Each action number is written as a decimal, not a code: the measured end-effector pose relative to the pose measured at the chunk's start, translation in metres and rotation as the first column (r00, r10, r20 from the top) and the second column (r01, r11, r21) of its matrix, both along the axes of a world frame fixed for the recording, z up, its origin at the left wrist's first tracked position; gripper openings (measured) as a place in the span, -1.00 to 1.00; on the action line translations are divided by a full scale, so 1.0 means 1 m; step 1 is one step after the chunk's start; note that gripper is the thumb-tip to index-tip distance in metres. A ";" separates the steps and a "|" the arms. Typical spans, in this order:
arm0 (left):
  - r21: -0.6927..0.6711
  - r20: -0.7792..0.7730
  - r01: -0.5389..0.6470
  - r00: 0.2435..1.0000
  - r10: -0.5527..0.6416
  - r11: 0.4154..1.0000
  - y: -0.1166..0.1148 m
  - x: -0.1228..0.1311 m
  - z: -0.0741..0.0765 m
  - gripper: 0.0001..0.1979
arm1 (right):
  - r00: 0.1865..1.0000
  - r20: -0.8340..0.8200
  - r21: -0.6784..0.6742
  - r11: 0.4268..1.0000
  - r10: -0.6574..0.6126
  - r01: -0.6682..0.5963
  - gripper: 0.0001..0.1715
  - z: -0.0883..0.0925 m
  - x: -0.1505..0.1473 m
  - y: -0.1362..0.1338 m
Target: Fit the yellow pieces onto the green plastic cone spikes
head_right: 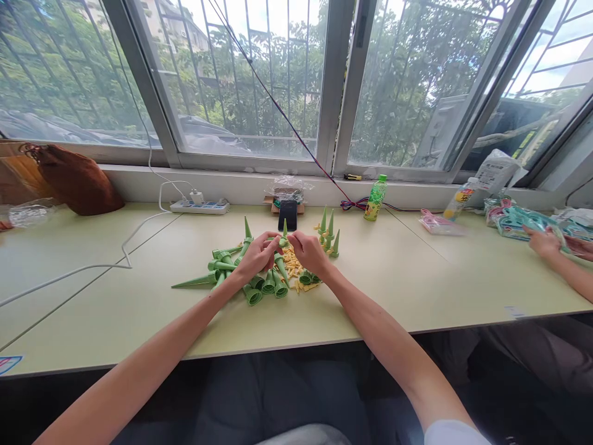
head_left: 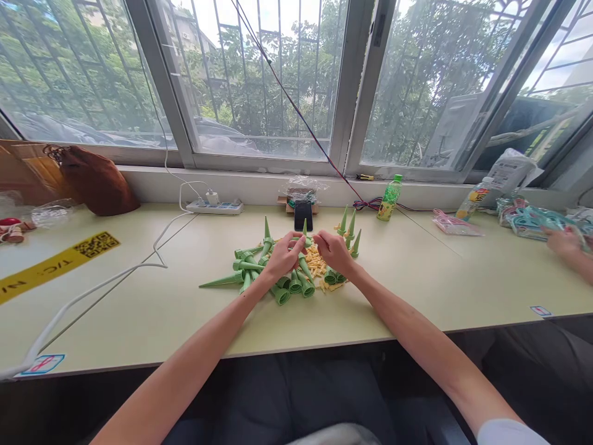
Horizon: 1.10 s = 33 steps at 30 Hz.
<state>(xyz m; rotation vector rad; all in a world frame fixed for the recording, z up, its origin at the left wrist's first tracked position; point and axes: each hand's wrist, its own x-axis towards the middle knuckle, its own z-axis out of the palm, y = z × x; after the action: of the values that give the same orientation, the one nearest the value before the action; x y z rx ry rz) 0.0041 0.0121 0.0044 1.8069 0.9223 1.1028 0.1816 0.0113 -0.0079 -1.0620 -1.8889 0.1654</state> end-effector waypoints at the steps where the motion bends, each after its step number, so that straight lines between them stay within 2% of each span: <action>1: 0.000 -0.001 0.001 1.000 -0.001 1.000 0.000 0.000 0.000 -0.57 | 1.000 -0.002 0.000 1.000 0.001 -0.001 -0.56 0.000 0.000 0.000; 9: 0.014 -0.013 -0.010 1.000 0.010 1.000 -0.001 0.000 0.000 -0.60 | 1.000 -0.014 -0.015 1.000 -0.001 0.001 -0.56 -0.001 -0.001 0.001; 25: 0.236 -0.090 -0.029 0.995 0.052 0.971 -0.004 0.000 0.000 -0.62 | 0.997 -0.056 -0.102 0.994 0.044 -0.049 -0.54 0.002 -0.003 -0.002; 33: 0.281 -0.070 -0.039 0.996 0.062 0.959 -0.003 0.001 -0.001 -0.69 | 0.996 -0.077 -0.102 0.994 0.043 -0.051 -0.54 -0.001 -0.003 0.000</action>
<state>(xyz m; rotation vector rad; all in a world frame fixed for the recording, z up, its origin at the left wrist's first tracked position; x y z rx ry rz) 0.0056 0.0089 0.0037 2.0784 0.8979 1.2530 0.1789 0.0113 -0.0084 -1.0667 -1.8553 0.3286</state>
